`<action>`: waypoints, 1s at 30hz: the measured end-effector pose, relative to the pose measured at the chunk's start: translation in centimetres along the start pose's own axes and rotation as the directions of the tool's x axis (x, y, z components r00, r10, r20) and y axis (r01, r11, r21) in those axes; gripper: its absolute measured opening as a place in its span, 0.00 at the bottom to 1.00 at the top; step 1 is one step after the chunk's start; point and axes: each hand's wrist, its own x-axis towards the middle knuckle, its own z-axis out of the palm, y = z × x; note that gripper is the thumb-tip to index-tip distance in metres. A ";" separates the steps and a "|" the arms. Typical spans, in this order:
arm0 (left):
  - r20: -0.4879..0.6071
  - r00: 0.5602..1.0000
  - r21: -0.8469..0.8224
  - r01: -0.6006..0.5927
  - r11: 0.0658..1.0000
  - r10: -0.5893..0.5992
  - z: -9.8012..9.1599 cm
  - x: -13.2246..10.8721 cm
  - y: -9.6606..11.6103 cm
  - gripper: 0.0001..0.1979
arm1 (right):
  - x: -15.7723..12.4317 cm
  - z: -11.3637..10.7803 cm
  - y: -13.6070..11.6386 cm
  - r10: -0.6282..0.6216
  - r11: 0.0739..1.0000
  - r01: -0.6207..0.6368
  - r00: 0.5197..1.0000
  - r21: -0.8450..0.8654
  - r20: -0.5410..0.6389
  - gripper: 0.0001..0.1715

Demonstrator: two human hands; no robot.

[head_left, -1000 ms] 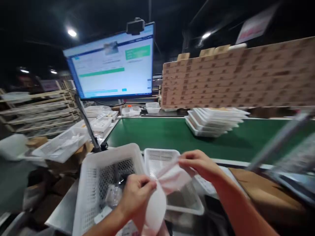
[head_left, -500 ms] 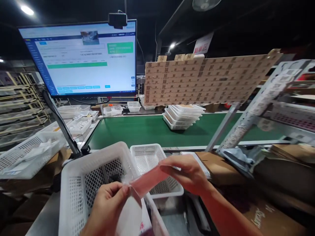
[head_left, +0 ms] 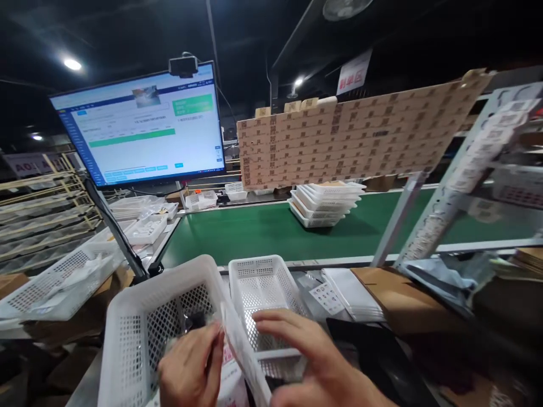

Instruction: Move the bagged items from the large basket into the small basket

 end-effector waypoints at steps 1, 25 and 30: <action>-0.006 0.999 0.036 -0.048 0.998 0.048 0.3 0.2 0.5 0.09 | 0.2 0.7 -0.1 0.020 0.998 -0.017 0.998 0.055 -0.053 0.46; 0.092 0.942 0.057 -0.328 0.943 0.322 2.8 3.2 4.5 0.07 | 0.4 2.7 2.7 0.669 0.508 -0.541 0.738 0.670 0.088 0.10; 0.150 0.908 0.044 -0.401 0.915 0.390 2.8 2.2 3.7 0.10 | 0.0 2.9 2.7 0.740 0.455 -0.595 0.667 0.662 0.090 0.10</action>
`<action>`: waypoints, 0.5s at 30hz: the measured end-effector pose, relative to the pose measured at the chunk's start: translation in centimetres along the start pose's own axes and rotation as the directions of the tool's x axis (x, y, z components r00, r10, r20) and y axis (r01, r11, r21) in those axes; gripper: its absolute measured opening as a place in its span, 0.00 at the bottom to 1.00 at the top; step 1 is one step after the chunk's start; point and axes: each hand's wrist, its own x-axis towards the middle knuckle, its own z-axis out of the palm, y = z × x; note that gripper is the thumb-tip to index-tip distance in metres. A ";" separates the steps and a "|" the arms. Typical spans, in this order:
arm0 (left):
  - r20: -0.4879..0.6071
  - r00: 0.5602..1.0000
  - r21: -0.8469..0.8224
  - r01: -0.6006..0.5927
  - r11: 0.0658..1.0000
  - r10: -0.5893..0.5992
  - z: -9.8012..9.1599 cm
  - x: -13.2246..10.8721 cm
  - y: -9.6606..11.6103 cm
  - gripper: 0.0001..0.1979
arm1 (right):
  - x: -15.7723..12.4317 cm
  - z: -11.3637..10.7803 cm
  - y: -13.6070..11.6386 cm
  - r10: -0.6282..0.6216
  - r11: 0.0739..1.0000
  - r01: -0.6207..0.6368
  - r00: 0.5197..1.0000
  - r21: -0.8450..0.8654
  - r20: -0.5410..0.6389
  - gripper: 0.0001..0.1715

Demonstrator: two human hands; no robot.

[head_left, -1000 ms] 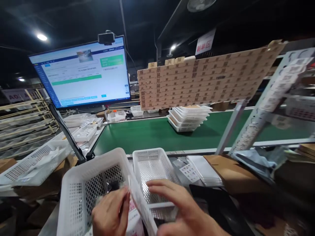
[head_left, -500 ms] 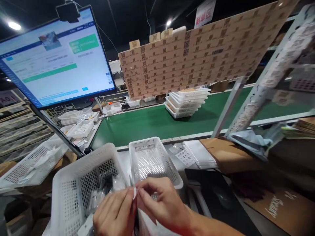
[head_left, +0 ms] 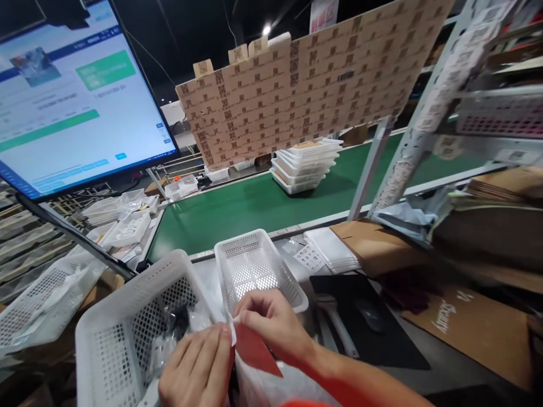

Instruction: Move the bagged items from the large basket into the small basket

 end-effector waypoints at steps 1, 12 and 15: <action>0.017 1.000 -0.004 -0.007 1.000 0.007 0.0 -0.3 -0.1 0.11 | 0.0 0.0 0.0 0.006 1.000 -0.006 1.000 -0.010 -0.009 0.10; 0.069 0.996 0.028 -0.052 0.998 0.050 -0.8 -1.4 -0.6 0.14 | 0.1 -0.1 -0.1 0.050 0.996 -0.052 0.998 -0.068 -0.022 0.09; 0.070 0.996 0.033 -0.055 0.998 0.052 -1.1 -1.3 -0.8 0.15 | 0.2 -0.2 -0.2 0.082 0.996 -0.083 0.997 -0.044 -0.011 0.09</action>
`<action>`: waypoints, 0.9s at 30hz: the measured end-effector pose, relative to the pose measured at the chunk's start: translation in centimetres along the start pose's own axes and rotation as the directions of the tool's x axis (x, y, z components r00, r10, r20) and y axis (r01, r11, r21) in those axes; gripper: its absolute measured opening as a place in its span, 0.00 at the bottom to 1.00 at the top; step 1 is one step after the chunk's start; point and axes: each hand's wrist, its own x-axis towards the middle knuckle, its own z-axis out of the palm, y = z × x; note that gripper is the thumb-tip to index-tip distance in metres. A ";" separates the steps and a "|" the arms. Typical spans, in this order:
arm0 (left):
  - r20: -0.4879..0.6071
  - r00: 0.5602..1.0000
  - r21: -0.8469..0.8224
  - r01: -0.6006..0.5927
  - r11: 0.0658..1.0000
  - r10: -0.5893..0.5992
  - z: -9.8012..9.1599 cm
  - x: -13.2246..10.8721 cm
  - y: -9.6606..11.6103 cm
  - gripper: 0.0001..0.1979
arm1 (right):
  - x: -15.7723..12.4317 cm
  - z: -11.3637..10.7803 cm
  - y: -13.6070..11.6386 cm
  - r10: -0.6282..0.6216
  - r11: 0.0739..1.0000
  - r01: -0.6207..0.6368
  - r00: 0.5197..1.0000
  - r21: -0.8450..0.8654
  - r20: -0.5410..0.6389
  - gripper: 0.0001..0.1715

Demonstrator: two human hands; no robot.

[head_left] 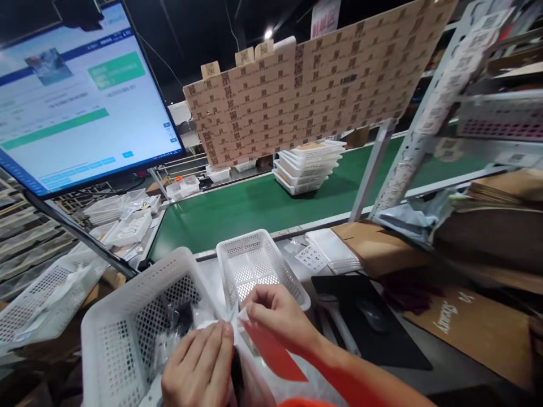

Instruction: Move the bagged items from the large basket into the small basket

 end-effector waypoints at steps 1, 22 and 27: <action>-0.002 1.000 -0.001 -0.001 1.000 0.001 -0.1 0.0 -0.1 0.15 | 0.0 0.0 0.0 0.004 1.000 -0.004 1.000 0.012 0.004 0.09; 0.043 0.998 -0.075 -0.052 0.996 0.056 -0.3 -1.5 -1.1 0.19 | 0.1 -0.7 -0.4 0.066 0.996 -0.065 0.998 0.060 -0.002 0.11; -0.076 0.996 -0.125 0.036 0.992 -0.046 0.4 -2.5 -0.6 0.21 | 0.3 -0.8 0.1 0.054 0.998 -0.054 0.999 0.025 -0.005 0.12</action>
